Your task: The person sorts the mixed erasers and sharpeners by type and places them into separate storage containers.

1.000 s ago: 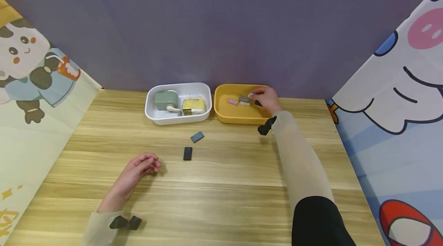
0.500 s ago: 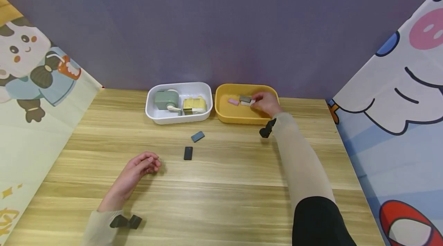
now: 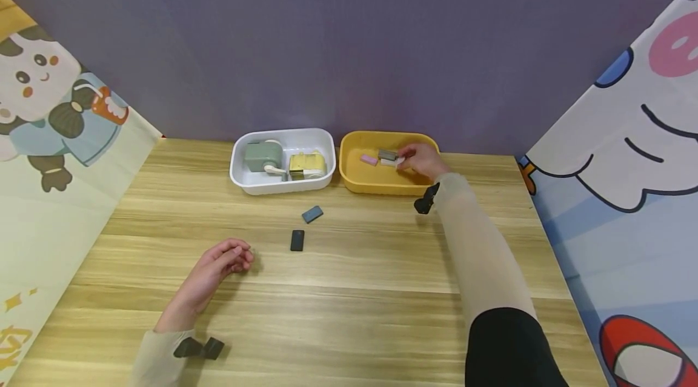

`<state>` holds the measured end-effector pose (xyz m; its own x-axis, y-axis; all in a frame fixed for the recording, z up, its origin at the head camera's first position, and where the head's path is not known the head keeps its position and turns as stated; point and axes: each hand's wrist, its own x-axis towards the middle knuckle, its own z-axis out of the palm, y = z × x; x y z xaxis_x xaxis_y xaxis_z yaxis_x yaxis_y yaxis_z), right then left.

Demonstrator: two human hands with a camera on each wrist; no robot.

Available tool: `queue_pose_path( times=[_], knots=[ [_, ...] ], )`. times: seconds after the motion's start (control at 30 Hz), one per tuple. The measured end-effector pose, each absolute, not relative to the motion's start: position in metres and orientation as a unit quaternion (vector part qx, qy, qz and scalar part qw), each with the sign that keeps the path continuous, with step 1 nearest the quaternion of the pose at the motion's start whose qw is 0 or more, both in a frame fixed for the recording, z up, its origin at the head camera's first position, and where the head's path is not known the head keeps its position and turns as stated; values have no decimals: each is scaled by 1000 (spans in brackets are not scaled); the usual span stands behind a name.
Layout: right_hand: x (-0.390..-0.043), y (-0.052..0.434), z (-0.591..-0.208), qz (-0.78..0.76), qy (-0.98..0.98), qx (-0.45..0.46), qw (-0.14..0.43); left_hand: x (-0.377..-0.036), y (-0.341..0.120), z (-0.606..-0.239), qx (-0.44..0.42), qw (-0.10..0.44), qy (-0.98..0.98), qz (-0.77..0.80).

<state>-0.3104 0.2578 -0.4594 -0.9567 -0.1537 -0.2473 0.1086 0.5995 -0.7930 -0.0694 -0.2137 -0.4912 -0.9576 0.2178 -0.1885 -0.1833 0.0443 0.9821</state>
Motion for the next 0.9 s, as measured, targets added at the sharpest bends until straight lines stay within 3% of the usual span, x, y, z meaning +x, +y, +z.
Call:
queue_pose_path(
  times=[0.6,0.9],
  knots=[
    [-300,257,-445,-341,908,-124,211,-71,-214,-494,14,150,711,687],
    [-292,256,-427,-345,913,-121,180,-71,-215,-494,6,153,712,686]
  ],
)
